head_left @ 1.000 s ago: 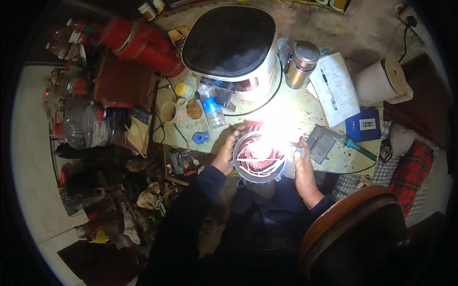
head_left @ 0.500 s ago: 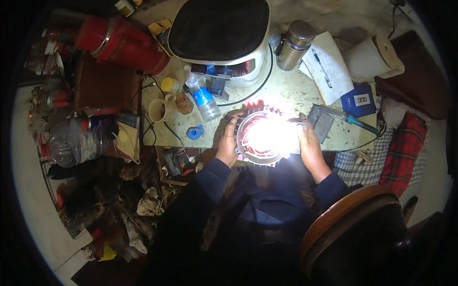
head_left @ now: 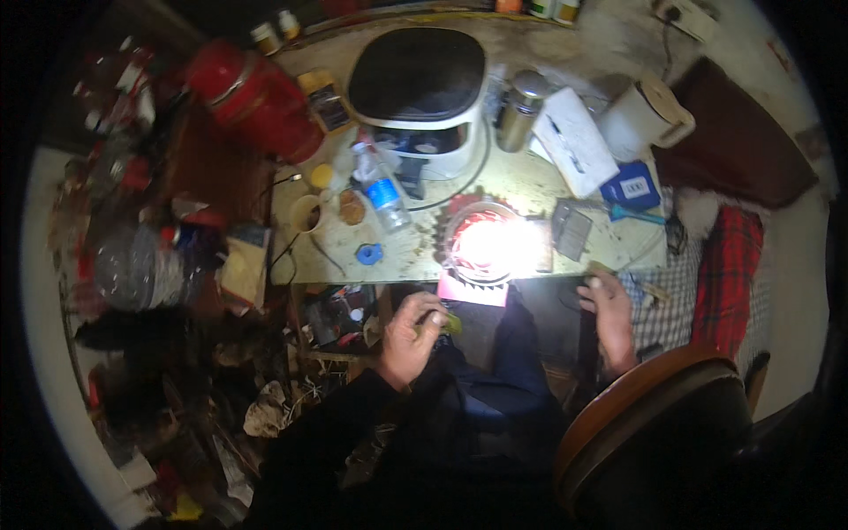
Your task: The person works on a circular electrical component with copper windings, using a small tool to adjust wires and a soldering iron to make connections. They move the component between two work surfaces and continue manipulating the wiring.
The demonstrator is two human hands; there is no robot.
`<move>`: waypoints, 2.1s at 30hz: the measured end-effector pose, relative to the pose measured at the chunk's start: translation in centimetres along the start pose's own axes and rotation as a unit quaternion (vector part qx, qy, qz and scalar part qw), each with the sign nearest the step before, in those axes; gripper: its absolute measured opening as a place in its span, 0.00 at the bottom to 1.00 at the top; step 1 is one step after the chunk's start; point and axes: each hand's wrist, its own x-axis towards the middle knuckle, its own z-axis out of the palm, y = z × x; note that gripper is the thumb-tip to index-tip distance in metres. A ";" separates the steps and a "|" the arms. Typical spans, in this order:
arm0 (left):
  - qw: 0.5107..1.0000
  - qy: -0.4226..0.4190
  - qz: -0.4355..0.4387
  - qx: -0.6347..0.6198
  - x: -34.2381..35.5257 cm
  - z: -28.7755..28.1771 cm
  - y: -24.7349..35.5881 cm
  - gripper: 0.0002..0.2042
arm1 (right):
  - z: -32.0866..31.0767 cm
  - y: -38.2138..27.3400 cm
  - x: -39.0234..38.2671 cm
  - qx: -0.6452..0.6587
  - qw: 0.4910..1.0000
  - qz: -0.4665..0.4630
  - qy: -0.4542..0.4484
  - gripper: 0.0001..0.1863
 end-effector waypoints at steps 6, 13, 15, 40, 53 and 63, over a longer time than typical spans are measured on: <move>0.986 0.132 -0.060 0.087 -1.8 -1.4 -2.7 0.11 | -5.9 1.3 11.3 0.191 0.977 0.088 -0.041 0.24; 0.937 0.284 -0.047 0.195 0.4 -1.2 -7.6 0.11 | -9.9 0.3 18.1 0.134 0.981 0.078 -0.114 0.27; 0.924 0.286 -0.112 0.227 2.0 -0.8 -8.0 0.10 | -9.4 -1.9 17.5 0.216 0.966 0.135 -0.038 0.31; 0.942 0.314 -0.092 0.068 3.6 -2.7 -19.0 0.07 | -20.4 0.9 26.5 0.000 0.997 -0.067 -0.045 0.20; 0.966 0.232 -0.074 -0.081 -8.4 3.6 -0.3 0.22 | -24.8 -11.0 11.4 0.086 0.975 -0.145 0.146 0.25; 0.966 0.115 0.105 0.207 -6.6 1.3 11.3 0.12 | -14.7 -17.2 0.7 0.204 0.961 -0.065 -0.177 0.21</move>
